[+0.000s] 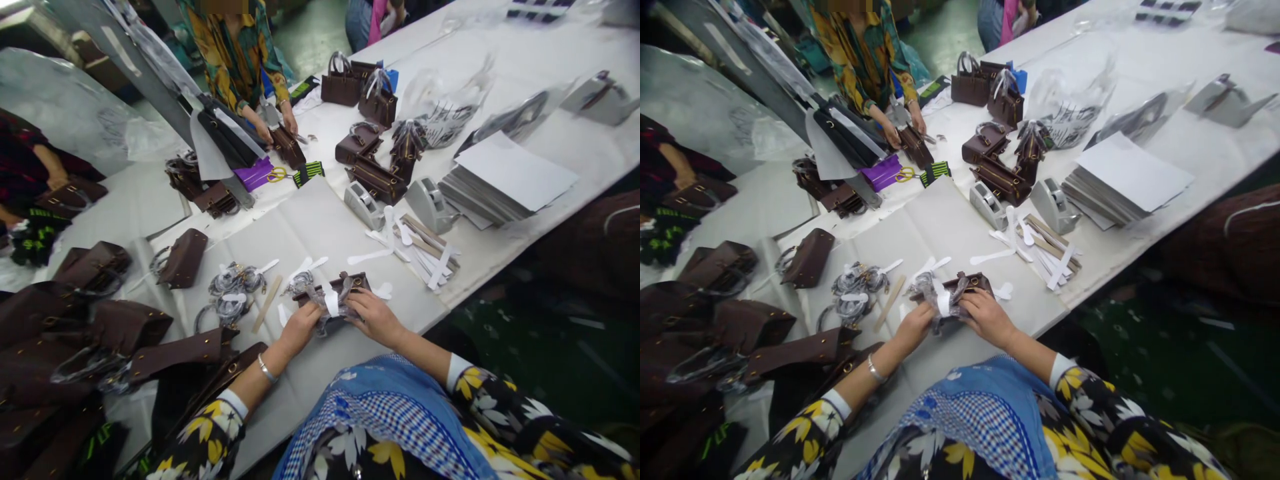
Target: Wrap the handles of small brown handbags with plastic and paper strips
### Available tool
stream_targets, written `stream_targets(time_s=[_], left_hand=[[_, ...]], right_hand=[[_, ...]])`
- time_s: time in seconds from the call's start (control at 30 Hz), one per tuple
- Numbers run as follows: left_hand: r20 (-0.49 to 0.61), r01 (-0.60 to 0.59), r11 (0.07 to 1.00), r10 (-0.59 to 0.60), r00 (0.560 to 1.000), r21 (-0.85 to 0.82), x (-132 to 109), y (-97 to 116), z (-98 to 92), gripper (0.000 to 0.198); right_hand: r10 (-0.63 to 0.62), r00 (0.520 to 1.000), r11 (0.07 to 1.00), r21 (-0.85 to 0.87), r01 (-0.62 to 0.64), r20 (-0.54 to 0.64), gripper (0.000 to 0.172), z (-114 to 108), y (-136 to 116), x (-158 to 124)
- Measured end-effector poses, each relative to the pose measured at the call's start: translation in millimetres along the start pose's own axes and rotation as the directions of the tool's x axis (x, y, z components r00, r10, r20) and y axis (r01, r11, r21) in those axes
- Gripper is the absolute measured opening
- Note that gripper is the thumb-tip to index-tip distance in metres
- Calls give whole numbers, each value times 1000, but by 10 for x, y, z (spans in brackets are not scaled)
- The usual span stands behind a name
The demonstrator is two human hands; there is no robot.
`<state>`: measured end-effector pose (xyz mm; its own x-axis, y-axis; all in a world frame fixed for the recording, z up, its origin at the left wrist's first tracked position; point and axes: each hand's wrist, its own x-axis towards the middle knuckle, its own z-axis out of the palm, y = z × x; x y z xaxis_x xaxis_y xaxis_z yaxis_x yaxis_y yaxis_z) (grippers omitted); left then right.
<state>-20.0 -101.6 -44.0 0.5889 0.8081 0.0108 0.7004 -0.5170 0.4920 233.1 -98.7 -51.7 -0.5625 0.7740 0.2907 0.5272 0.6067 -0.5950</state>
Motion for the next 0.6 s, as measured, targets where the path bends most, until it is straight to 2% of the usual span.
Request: stream_targets(time_s=[0.1,0.23,0.33,0.43,0.53,0.6], left_hand=[[93,58,997,-52,994,-56,51,63,-22,41],[298,-8,994,41,954,-113,111,171,-132,31],[356,-24,995,56,933,-93,146,203,-109,28],[357,-20,999,29,934,-28,233,169,-32,27],[351,-18,1000,14,936,8,298,179,-27,28],[358,5,999,-19,934,39,283,231,-64,23]], right_hand=[[-10,999,1000,-25,11,48,32,-4,19,5],[-27,996,999,39,23,87,41,27,11,-92],[69,990,985,150,-87,125,46,-22,-19,-116],[217,936,910,289,-297,276,45,-202,-4,38],[235,856,852,326,-410,461,43,-413,33,201],[249,802,846,281,-453,542,44,-470,84,186]])
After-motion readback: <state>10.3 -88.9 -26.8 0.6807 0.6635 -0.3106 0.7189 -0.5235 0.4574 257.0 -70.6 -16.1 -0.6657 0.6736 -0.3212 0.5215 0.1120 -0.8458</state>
